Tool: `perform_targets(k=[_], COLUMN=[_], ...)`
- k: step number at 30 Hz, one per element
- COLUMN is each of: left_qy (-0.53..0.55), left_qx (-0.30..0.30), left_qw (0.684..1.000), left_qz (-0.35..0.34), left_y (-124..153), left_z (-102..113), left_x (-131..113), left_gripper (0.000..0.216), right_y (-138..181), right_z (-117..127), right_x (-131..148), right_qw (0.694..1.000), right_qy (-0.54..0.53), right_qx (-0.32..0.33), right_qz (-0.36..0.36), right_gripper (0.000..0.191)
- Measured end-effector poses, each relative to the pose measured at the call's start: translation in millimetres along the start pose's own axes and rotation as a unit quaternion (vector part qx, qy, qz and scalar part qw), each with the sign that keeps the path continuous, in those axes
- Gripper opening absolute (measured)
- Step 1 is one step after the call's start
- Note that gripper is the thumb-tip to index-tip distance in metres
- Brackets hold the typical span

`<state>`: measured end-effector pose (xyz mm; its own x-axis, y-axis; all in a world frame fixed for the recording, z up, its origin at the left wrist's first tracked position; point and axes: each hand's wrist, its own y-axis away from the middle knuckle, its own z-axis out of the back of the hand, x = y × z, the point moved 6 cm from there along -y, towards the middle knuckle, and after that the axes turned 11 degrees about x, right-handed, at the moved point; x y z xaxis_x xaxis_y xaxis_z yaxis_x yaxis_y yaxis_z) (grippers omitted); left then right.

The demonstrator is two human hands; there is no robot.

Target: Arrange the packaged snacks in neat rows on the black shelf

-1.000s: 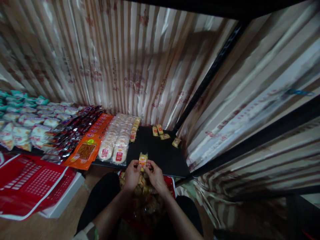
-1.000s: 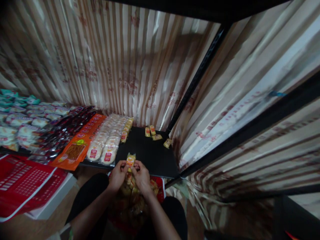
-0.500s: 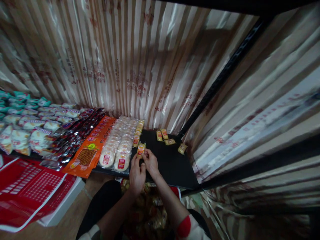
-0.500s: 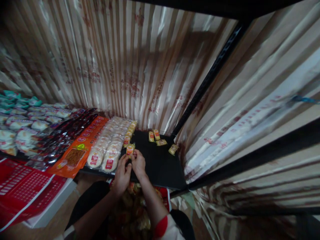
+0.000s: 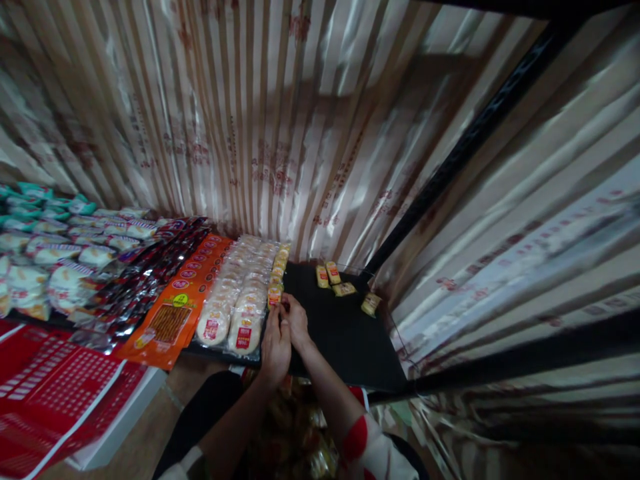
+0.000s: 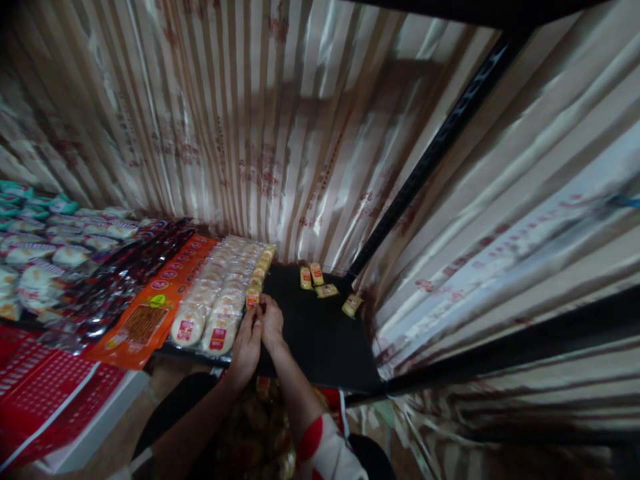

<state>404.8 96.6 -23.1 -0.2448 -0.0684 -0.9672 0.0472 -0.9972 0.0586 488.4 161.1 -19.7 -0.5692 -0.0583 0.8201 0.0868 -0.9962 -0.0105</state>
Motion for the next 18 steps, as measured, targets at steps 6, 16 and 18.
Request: perform_targets(k=[6,16,18], left_qy=[0.002,0.027,0.026], left_qx=[-0.007,0.0,0.001], left_qw=[1.0,1.0,1.0], left_qz=[-0.007,0.012,0.013], left_y=[-6,-11,-13], left_z=[0,-2,-3], left_x=[3,9,11], left_gripper=[0.047,0.047,0.047], right_y=[3,5,5], right_z=[-2,-1,-1], right_x=[-3,-1,1], right_qw=[0.999,0.999,0.999], right_qy=[-0.045,-0.019,-0.02], right_qx=[-0.026,-0.038,-0.035], right_qz=[0.005,0.021,0.024], right_gripper=[0.031,0.017,0.016])
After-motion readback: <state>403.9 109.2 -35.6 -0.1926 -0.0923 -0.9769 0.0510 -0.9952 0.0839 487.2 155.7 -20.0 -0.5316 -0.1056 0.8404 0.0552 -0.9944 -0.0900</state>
